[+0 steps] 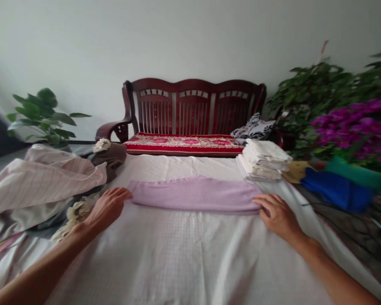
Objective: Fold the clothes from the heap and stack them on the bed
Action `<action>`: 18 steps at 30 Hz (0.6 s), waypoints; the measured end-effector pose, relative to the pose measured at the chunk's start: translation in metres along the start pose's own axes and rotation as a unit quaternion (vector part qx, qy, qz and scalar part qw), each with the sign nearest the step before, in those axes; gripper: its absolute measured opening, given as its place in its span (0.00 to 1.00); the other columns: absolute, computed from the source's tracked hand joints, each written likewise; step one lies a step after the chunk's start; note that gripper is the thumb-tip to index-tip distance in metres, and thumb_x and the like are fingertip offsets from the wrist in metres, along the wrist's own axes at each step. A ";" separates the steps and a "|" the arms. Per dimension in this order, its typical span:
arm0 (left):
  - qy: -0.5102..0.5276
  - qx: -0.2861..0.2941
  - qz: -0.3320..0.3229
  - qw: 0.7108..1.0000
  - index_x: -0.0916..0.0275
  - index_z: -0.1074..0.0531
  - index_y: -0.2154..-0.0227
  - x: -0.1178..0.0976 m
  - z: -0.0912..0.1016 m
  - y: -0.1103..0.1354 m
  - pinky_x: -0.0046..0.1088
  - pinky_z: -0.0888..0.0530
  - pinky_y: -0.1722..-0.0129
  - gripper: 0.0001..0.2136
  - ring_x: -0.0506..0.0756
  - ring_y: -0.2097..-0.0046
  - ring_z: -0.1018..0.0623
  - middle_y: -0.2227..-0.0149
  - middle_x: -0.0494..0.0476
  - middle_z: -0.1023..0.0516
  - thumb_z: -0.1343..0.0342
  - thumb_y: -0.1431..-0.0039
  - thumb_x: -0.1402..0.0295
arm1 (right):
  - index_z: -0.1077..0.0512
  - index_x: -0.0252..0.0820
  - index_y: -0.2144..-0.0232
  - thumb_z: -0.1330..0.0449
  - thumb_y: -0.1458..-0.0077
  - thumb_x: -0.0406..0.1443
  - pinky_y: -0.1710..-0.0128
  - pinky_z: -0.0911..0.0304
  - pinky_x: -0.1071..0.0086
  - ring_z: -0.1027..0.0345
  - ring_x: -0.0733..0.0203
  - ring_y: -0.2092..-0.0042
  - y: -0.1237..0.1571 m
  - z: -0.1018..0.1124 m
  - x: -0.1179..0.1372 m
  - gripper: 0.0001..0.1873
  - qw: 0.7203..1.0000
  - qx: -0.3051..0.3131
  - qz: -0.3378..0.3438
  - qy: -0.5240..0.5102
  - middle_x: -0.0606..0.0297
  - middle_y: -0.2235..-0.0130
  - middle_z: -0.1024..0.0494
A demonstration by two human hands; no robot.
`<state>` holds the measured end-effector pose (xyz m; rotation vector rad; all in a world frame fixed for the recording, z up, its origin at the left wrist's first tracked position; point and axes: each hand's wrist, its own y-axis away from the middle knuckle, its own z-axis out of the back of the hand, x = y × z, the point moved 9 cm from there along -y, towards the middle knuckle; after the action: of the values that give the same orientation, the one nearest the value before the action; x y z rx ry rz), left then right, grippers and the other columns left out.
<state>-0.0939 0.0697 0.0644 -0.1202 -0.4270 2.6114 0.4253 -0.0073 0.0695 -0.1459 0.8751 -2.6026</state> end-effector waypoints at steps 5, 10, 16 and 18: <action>0.074 -0.007 -0.019 0.997 0.57 0.26 0.58 -0.020 -0.006 -0.012 0.34 0.29 0.51 0.15 0.57 0.52 0.23 0.55 0.55 0.21 0.57 0.39 0.73 | 0.21 0.44 0.58 0.46 0.47 0.27 0.50 0.31 0.58 0.29 0.52 0.52 0.000 0.010 -0.015 0.18 0.999 -0.003 -0.037 0.010 0.60 0.54 0.20; 0.100 0.039 -0.022 0.994 0.57 0.28 0.63 -0.036 -0.023 -0.022 0.34 0.29 0.53 0.12 0.57 0.56 0.25 0.59 0.56 0.23 0.57 0.33 0.64 | 0.21 0.46 0.56 0.46 0.46 0.29 0.48 0.32 0.59 0.29 0.54 0.51 -0.006 0.005 -0.013 0.18 0.998 0.041 -0.037 0.001 0.60 0.53 0.21; 0.106 0.050 0.003 0.993 0.57 0.29 0.65 -0.031 -0.031 -0.024 0.36 0.30 0.52 0.09 0.58 0.57 0.26 0.59 0.56 0.24 0.55 0.36 0.66 | 0.27 0.42 0.51 0.45 0.48 0.35 0.54 0.31 0.59 0.25 0.50 0.52 0.011 -0.011 -0.061 0.21 0.959 0.095 -0.267 -0.017 0.56 0.53 0.20; 0.103 0.064 0.010 0.993 0.57 0.29 0.65 -0.030 -0.033 -0.026 0.35 0.30 0.53 0.09 0.58 0.56 0.26 0.58 0.56 0.25 0.55 0.36 0.66 | 0.28 0.43 0.48 0.44 0.48 0.38 0.62 0.31 0.63 0.23 0.52 0.58 0.023 -0.026 -0.076 0.24 0.931 0.144 -0.333 -0.037 0.59 0.56 0.18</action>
<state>-0.0505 0.0858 0.0416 -0.3494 -0.1860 2.6036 0.4964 0.0206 0.0370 -0.5384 0.4477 -3.2861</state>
